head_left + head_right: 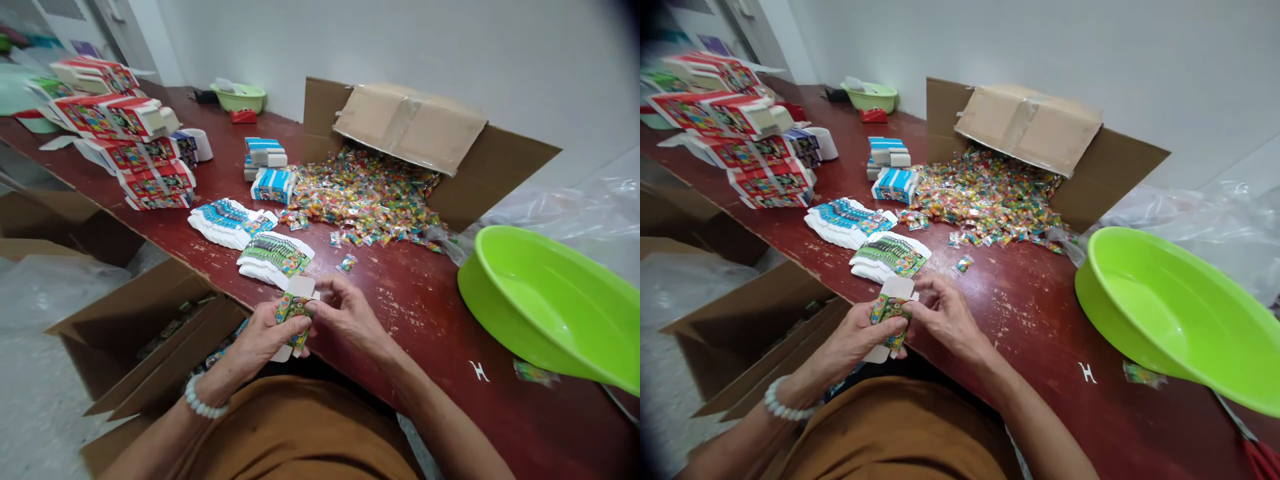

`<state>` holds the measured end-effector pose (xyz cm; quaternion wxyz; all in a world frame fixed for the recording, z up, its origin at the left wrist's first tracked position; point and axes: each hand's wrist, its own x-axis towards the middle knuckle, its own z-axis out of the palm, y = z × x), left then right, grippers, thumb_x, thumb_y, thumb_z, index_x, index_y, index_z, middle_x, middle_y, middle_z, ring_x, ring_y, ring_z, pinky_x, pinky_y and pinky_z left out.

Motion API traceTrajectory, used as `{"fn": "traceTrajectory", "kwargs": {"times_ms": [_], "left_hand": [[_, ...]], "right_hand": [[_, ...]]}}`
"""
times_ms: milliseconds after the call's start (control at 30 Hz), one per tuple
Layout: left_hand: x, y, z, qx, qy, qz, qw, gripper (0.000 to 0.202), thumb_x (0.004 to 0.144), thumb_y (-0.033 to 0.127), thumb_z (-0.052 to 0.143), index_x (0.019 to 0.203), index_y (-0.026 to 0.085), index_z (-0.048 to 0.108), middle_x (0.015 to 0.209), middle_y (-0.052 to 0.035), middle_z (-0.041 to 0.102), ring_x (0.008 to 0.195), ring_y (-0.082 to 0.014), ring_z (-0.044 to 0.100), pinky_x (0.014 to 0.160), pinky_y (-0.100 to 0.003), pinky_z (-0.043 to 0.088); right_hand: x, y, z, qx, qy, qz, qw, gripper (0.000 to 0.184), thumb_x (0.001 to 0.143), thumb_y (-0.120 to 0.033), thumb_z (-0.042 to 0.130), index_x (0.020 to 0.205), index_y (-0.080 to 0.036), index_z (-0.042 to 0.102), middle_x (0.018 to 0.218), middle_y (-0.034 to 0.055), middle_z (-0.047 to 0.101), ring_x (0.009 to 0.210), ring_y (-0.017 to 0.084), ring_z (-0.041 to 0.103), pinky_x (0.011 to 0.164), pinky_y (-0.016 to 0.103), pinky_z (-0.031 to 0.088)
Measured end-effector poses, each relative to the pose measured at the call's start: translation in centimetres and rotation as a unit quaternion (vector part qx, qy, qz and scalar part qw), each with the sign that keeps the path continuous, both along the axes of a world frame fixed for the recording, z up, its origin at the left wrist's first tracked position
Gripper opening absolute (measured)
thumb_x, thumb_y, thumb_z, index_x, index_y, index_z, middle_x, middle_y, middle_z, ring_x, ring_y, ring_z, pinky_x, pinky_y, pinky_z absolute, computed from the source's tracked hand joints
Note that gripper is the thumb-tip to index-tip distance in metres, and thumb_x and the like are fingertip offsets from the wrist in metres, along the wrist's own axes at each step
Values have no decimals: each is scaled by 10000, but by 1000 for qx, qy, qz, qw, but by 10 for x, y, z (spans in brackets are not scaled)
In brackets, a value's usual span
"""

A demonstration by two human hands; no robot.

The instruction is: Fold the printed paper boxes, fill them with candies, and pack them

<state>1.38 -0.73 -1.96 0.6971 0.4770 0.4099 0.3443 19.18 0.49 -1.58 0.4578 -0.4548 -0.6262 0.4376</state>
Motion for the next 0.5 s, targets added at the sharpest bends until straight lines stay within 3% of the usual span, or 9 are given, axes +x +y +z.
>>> {"fn": "traceTrajectory", "kwargs": {"times_ms": [100,200,300,367,500], "left_hand": [[3,3,-12,59,15,31,998,278,841,413,685,904,145,641,837,-32,688,733,-147,643,695,-259,545],[6,3,-18,120,39,125,984,400,799,367,740,1117,187,578,1041,-47,726,914,-178,683,808,-281,552],[11,-3,-18,132,26,211,968,617,767,335,773,1270,223,434,1023,-46,748,865,-186,716,776,-308,578],[14,-7,-16,136,3,239,961,677,782,322,759,1334,241,376,1065,-55,743,901,-189,721,787,-309,582],[15,-10,-12,160,-16,243,957,548,805,316,734,1276,225,469,1167,-82,708,1043,-205,690,852,-297,564]], "right_hand": [[-5,-2,-8,-21,25,8,999,232,882,-374,630,749,-184,617,715,-6,610,629,125,539,601,254,433],[-4,2,-9,-9,-14,-22,1000,238,877,-359,624,716,-184,606,671,-16,600,627,129,530,610,253,423],[-8,3,-11,-16,23,-38,999,152,866,-336,647,943,-206,624,741,-23,626,685,140,575,645,252,452],[-15,1,-14,-38,105,-42,993,322,849,-313,676,1138,-238,555,832,-19,664,760,152,624,705,265,488],[-32,-7,-21,-51,243,-50,967,324,819,-340,713,1099,-247,578,874,-9,685,792,151,640,740,274,506]]}}
